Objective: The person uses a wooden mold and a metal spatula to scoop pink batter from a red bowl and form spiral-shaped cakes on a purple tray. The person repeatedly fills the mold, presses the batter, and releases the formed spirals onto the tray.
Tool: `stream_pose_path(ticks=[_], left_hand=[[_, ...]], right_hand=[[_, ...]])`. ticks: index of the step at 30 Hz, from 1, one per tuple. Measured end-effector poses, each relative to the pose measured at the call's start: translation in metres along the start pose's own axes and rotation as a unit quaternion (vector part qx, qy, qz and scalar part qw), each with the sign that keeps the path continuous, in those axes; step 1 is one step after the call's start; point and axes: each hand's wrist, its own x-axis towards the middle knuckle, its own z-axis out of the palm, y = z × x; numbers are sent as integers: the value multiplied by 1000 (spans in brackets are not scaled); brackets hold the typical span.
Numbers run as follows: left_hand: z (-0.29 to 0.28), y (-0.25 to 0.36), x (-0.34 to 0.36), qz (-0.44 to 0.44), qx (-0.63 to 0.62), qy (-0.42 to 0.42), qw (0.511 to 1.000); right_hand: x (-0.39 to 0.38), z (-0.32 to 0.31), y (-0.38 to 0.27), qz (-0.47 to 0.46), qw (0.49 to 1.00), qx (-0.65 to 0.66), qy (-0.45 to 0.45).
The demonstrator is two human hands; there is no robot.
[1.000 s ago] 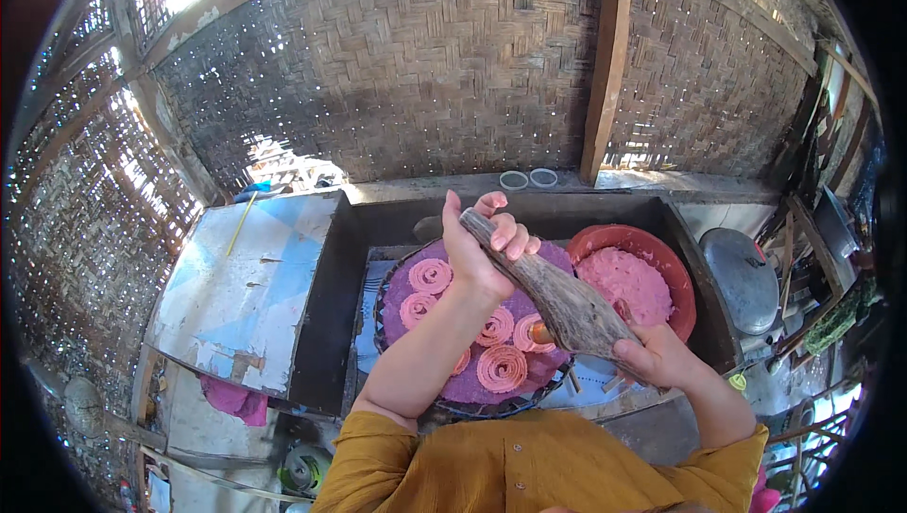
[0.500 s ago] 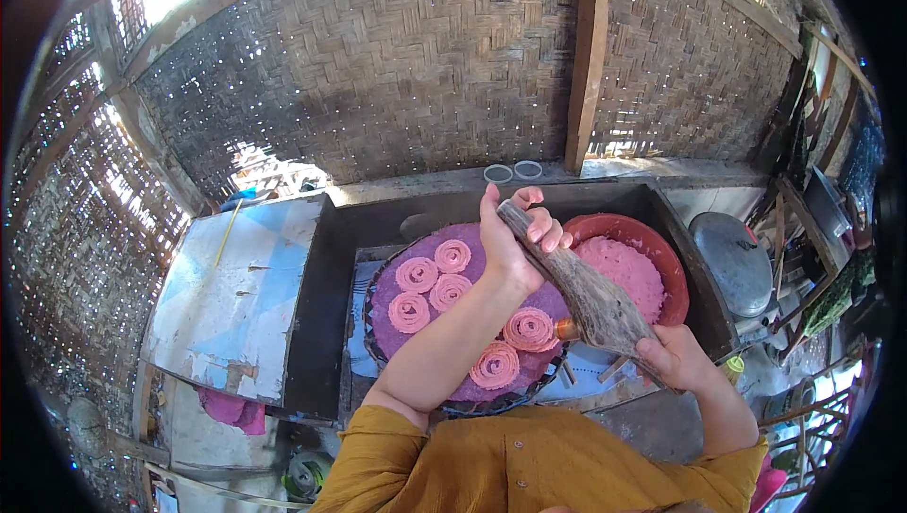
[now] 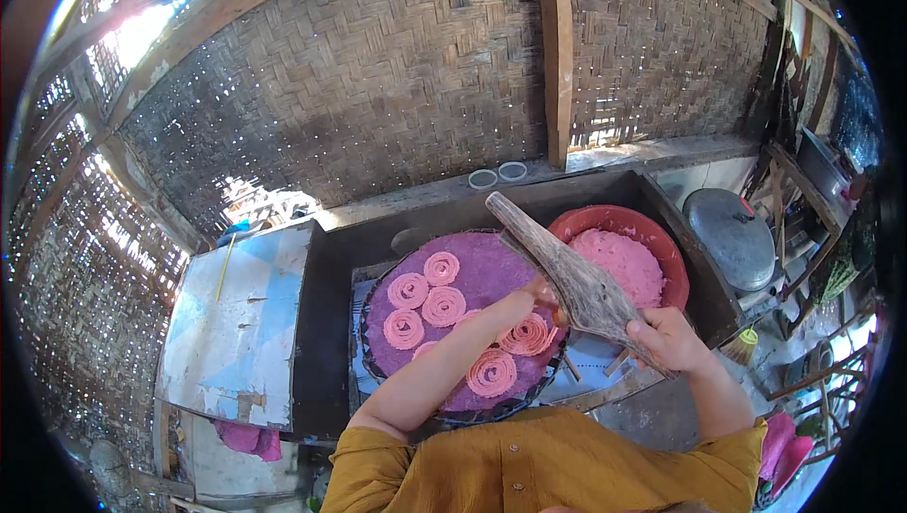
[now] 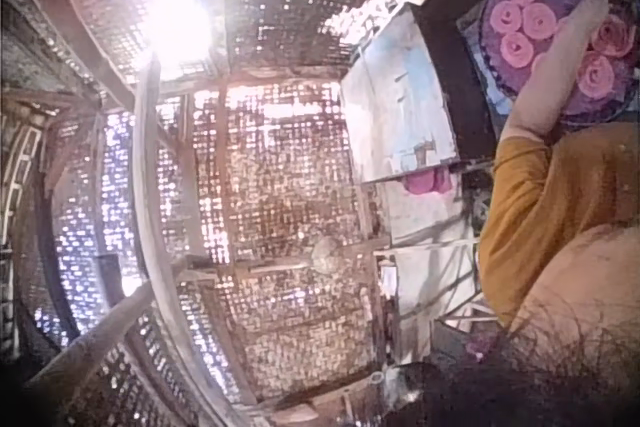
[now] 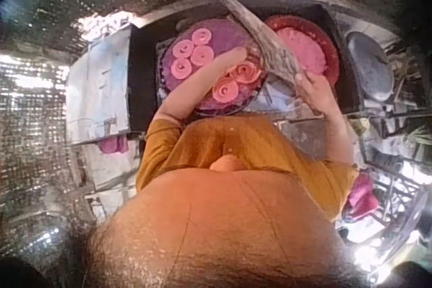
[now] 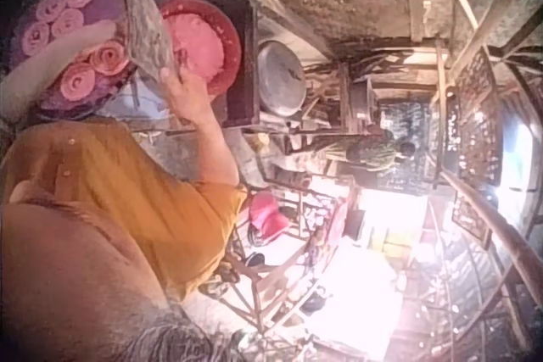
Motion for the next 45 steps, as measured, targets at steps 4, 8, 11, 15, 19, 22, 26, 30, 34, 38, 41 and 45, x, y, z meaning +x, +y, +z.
stream_pose_path(ticks=[4, 8, 11, 15, 19, 22, 26, 30, 34, 38, 41, 45], left_hand=[[-7, -15, 8, -60, -9, -3, 998], [-6, -14, 13, -64, -6, 0, 998], [-17, -25, 26, -50, 48, -8, 998], [-29, -33, 33, -47, 199, 31, 978], [-44, -60, 39, -30, 311, 95, 945], [-53, -65, 40, -27, 362, 110, 925], [-42, -41, 21, -69, 381, 147, 910], [-39, -37, 6, -35, 426, 143, 893], [-45, -48, -5, 58, 465, 130, 874], [-47, -48, -15, 123, 510, 120, 843], [-48, -45, -24, 191, 597, 92, 773], [-48, -42, -32, 241, 690, 56, 680]], right_hand=[[3, -1, 4, -2, 1000, 13, 10], [8, -3, 9, -6, 998, 43, 38], [13, -5, 17, -6, 994, 91, 51], [14, -6, 20, -22, 990, 123, 59], [10, -6, 21, -21, 990, 130, 54], [9, -5, 22, -19, 990, 126, 53], [5, -5, 24, -17, 988, 141, 55], [3, -5, 26, -21, 989, 135, 61], [2, -5, 28, -24, 987, 147, 57], [1, -4, 28, -26, 986, 155, 52], [0, -4, 28, -26, 984, 172, 44], [-2, -2, 27, -27, 982, 181, 40]])
